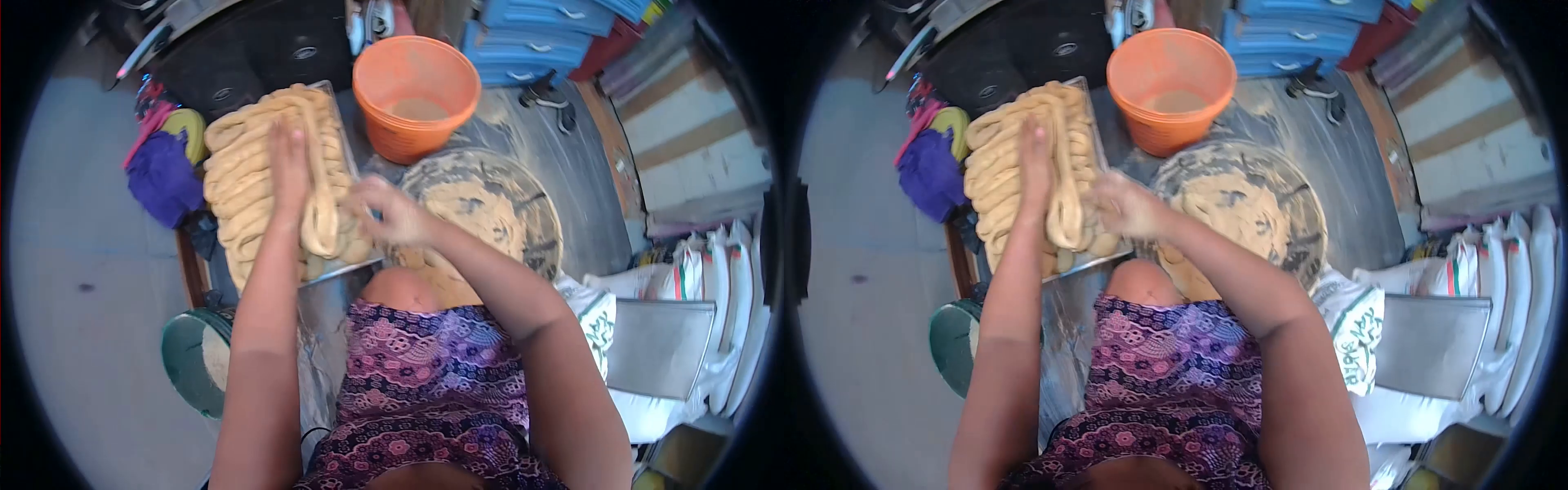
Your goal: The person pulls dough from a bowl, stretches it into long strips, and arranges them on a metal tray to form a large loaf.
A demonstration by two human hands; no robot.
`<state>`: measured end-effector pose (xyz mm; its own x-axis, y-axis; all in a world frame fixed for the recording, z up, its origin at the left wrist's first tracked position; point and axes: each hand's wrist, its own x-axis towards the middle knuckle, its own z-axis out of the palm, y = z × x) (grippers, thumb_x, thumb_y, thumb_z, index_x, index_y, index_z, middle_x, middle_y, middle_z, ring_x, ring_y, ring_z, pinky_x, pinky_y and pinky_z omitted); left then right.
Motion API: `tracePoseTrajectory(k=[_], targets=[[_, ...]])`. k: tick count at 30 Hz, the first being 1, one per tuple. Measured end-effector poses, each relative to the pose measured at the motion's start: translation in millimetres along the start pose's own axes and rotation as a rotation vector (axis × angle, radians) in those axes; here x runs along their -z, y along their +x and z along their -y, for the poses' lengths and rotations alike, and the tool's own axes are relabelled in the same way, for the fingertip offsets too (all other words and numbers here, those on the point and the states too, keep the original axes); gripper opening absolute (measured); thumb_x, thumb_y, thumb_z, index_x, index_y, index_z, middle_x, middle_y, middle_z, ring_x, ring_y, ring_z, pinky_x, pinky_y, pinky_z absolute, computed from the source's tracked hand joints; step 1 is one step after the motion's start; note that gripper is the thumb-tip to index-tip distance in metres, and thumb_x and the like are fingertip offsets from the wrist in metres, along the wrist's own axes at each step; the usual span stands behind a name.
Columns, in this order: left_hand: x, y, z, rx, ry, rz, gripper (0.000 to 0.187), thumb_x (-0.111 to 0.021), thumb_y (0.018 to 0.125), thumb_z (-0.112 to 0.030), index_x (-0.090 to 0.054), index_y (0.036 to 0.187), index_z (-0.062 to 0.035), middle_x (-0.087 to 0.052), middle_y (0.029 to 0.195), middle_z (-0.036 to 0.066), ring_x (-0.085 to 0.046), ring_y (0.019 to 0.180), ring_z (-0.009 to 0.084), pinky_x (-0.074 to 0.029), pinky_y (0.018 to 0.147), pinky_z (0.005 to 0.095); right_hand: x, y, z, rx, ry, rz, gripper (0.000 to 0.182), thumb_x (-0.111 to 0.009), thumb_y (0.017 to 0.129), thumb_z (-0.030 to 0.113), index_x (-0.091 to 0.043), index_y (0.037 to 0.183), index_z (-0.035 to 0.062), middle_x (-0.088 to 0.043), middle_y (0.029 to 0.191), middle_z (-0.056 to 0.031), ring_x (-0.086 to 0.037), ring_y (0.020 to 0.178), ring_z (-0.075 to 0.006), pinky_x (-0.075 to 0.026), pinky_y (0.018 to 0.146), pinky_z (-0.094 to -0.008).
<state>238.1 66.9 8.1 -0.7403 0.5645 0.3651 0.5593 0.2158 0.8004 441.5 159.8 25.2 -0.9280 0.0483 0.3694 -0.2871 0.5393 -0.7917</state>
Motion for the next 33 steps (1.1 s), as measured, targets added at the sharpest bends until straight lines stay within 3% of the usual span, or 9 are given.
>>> tracePoseTrajectory(k=[4,5,9,11,14,16,23,30,33], targets=[[-3,12,-11,0.102,0.523,0.189,0.068,-0.041,0.089,-0.05,-0.034,0.136,-0.0014,-0.022,0.14,0.032,-0.019,0.133,0.0405,-0.013,0.109,0.0431,63,-18,-61,-0.614,0.189,-0.093,0.043,-0.065,0.076,0.021,-0.056,0.113,0.0016,-0.06,0.101,-0.0124,-0.06,0.091,-0.0227,-0.047,0.082,-0.034],[-8,12,-34,0.166,0.661,0.091,0.072,-0.044,0.086,-0.055,-0.036,0.135,-0.0036,-0.024,0.138,0.034,-0.018,0.133,0.0413,-0.012,0.108,0.0469,69,-33,-87,-0.583,0.039,-0.202,0.04,-0.065,0.074,0.023,-0.06,0.107,0.0007,-0.064,0.094,-0.0136,-0.062,0.085,-0.0223,-0.049,0.078,-0.0333],[-43,8,-159,-0.185,0.449,-0.019,0.065,-0.053,0.083,-0.048,-0.044,0.13,-0.005,-0.027,0.136,0.034,-0.019,0.132,0.0445,-0.018,0.107,0.0454,61,-100,-195,-0.9,-0.127,-0.351,0.035,-0.06,0.074,0.028,-0.063,0.092,-0.0015,-0.066,0.083,-0.0145,-0.063,0.077,-0.0243,-0.049,0.071,-0.0365],[-68,-21,-211,-0.153,0.442,0.202,0.062,-0.054,0.082,-0.047,-0.048,0.125,-0.0029,-0.025,0.139,0.03,-0.016,0.133,0.0439,-0.013,0.108,0.0502,29,-136,-266,-0.95,-0.302,-0.112,0.032,-0.06,0.073,0.027,-0.063,0.089,-0.0009,-0.065,0.076,-0.0116,-0.063,0.073,-0.025,-0.049,0.069,-0.0379],[-115,-69,-183,-0.176,0.567,0.462,0.064,-0.055,0.082,-0.047,-0.044,0.129,-0.0047,-0.026,0.142,0.021,-0.019,0.134,0.0385,-0.011,0.108,0.0545,23,-147,-277,-0.973,-0.176,-0.149,0.032,-0.06,0.073,0.027,-0.063,0.089,-0.0006,-0.065,0.075,-0.0111,-0.063,0.072,-0.0246,-0.05,0.068,-0.0376],[-107,-67,-180,-0.151,0.849,1.03,0.064,-0.054,0.083,-0.045,-0.042,0.13,-0.003,-0.032,0.139,0.022,-0.024,0.132,0.0367,-0.015,0.107,0.055,18,-155,-282,-1.017,-0.044,-0.174,0.031,-0.06,0.074,0.027,-0.063,0.089,-0.0004,-0.065,0.074,-0.0106,-0.063,0.07,-0.0242,-0.05,0.067,-0.0373],[-128,-43,-158,-0.147,0.703,0.678,0.064,-0.053,0.083,-0.045,-0.04,0.132,-0.0051,-0.041,0.133,0.02,-0.034,0.128,0.0329,-0.02,0.104,0.0564,4,-178,-281,-1.13,0.359,-0.268,0.029,-0.06,0.074,0.026,-0.062,0.088,0.0005,-0.064,0.071,-0.0089,-0.063,0.066,-0.0228,-0.051,0.065,-0.0364],[-128,-27,-156,0.077,0.717,0.955,0.061,-0.057,0.08,-0.042,-0.045,0.128,-0.0063,-0.044,0.132,0.016,-0.044,0.12,0.031,-0.031,0.099,0.0504,16,-178,-267,-1.165,0.652,-0.376,0.027,-0.06,0.075,0.025,-0.062,0.088,0.0013,-0.063,0.069,-0.0074,-0.062,0.063,-0.0216,-0.051,0.062,-0.0355],[-143,-18,-149,0.156,0.675,1.167,0.055,-0.062,0.076,-0.041,-0.053,0.12,-0.0081,-0.05,0.126,0.011,-0.049,0.115,0.0277,-0.037,0.095,0.043,95,-117,-184,-1.252,0.928,-0.066,0.018,-0.057,0.082,0.02,-0.058,0.091,0.004,-0.058,0.062,-0.0042,-0.059,0.053,-0.0157,-0.052,0.051,-0.0288]])
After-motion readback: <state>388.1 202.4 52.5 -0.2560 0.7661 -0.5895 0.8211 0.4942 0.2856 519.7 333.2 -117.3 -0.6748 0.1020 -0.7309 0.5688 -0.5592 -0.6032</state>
